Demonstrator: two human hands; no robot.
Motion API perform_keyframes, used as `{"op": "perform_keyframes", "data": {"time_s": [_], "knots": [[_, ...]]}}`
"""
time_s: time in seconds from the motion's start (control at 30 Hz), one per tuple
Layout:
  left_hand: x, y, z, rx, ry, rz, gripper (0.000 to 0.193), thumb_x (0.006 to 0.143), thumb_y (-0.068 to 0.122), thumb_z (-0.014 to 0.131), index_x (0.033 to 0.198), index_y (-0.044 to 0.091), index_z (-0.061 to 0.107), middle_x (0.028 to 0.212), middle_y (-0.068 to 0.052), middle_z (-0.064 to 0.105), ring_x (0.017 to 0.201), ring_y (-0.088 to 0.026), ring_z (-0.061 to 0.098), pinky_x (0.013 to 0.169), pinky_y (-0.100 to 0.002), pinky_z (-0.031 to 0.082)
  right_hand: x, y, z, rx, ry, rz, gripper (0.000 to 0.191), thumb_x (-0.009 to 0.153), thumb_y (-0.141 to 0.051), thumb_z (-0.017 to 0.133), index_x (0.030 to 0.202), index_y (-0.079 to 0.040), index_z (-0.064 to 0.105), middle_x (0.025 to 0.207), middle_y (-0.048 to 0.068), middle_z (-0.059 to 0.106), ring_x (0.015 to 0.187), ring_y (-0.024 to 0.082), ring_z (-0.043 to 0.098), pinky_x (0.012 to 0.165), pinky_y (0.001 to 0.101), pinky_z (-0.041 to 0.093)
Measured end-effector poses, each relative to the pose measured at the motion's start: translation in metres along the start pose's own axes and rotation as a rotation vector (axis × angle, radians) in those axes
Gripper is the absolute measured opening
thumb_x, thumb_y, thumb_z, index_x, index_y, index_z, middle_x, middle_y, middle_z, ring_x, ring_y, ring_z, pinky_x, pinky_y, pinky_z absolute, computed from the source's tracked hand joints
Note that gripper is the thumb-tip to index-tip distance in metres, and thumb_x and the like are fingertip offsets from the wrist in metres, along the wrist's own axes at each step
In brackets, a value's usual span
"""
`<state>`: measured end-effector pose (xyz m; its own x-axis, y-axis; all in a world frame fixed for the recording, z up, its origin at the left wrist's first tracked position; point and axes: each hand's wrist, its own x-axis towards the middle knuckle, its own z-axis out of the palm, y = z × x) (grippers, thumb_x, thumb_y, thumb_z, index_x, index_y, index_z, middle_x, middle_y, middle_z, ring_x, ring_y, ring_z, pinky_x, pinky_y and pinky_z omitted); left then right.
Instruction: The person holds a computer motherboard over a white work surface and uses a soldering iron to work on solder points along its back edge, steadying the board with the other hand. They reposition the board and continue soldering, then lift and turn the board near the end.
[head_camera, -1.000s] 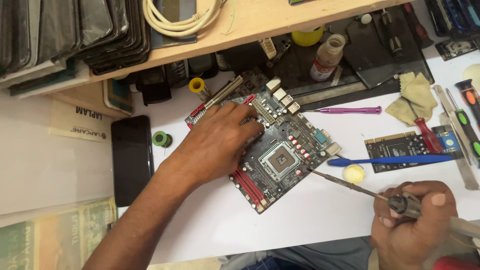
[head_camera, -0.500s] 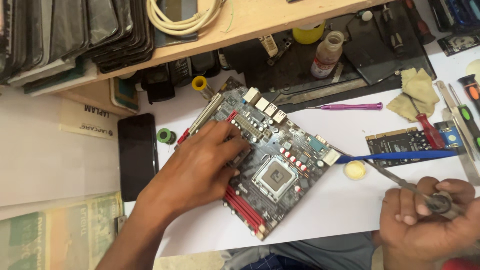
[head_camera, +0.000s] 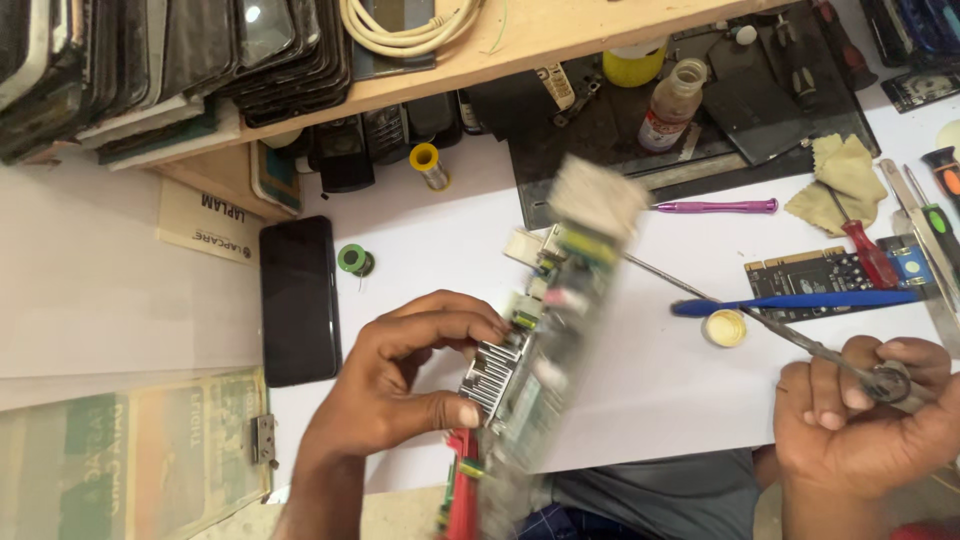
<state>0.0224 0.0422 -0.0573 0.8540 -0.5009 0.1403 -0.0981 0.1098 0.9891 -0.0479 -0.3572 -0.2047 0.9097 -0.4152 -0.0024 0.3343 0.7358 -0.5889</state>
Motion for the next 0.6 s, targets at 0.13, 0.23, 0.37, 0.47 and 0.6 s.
{"op": "perform_keyframes", "data": {"time_s": [0.13,0.23,0.37,0.47,0.6], "knots": [[0.005,-0.052,-0.002,-0.470,0.130,-0.055,0.043,0.082,0.009,0.081,0.123,0.000,0.072,0.123,-0.014,0.070,0.115,-0.025,0.068,0.099,-0.036,0.054,0.019,0.026,-0.007,0.036,-0.027,0.008,0.048,0.117,-0.050,0.046,0.101,-0.007,0.062,0.061,0.005,0.049,0.041,0.011,0.039,0.047,0.0257,0.035],[0.012,-0.090,-0.008,-0.731,0.304,-0.125,0.039,0.085,0.009,0.077,0.122,-0.001,0.071,0.118,-0.015,0.070,0.107,-0.024,0.069,0.091,-0.035,0.056,0.031,0.046,-0.017,0.026,-0.034,0.016,0.051,0.117,-0.053,0.046,0.102,-0.007,0.063,0.060,0.004,0.049,0.042,0.011,0.039,0.048,0.0249,0.035],[0.030,-0.144,-0.017,-0.944,0.488,-0.323,0.033,0.090,0.010,0.071,0.120,-0.002,0.070,0.112,-0.015,0.071,0.098,-0.024,0.071,0.080,-0.033,0.058,0.046,0.076,-0.029,-0.010,-0.017,0.020,0.051,0.116,-0.053,0.045,0.101,-0.007,0.063,0.061,0.003,0.048,0.044,0.010,0.038,0.051,0.0246,0.034],[0.037,-0.185,-0.030,-1.011,0.599,-0.411,0.030,0.093,0.010,0.067,0.119,-0.003,0.069,0.107,-0.015,0.072,0.090,-0.023,0.072,0.072,-0.032,0.060,0.059,0.099,-0.036,-0.021,-0.026,0.020,0.051,0.116,-0.053,0.047,0.100,-0.008,0.063,0.060,0.003,0.048,0.043,0.010,0.038,0.050,0.0245,0.034],[0.034,-0.235,-0.051,-1.057,0.705,-0.440,0.026,0.097,0.011,0.062,0.118,-0.004,0.068,0.101,-0.016,0.072,0.081,-0.023,0.073,0.062,-0.031,0.063,0.076,0.130,-0.045,-0.051,-0.023,0.013,0.050,0.118,-0.052,0.049,0.099,-0.008,0.062,0.058,0.003,0.047,0.041,0.011,0.037,0.048,0.0243,0.033]]}}
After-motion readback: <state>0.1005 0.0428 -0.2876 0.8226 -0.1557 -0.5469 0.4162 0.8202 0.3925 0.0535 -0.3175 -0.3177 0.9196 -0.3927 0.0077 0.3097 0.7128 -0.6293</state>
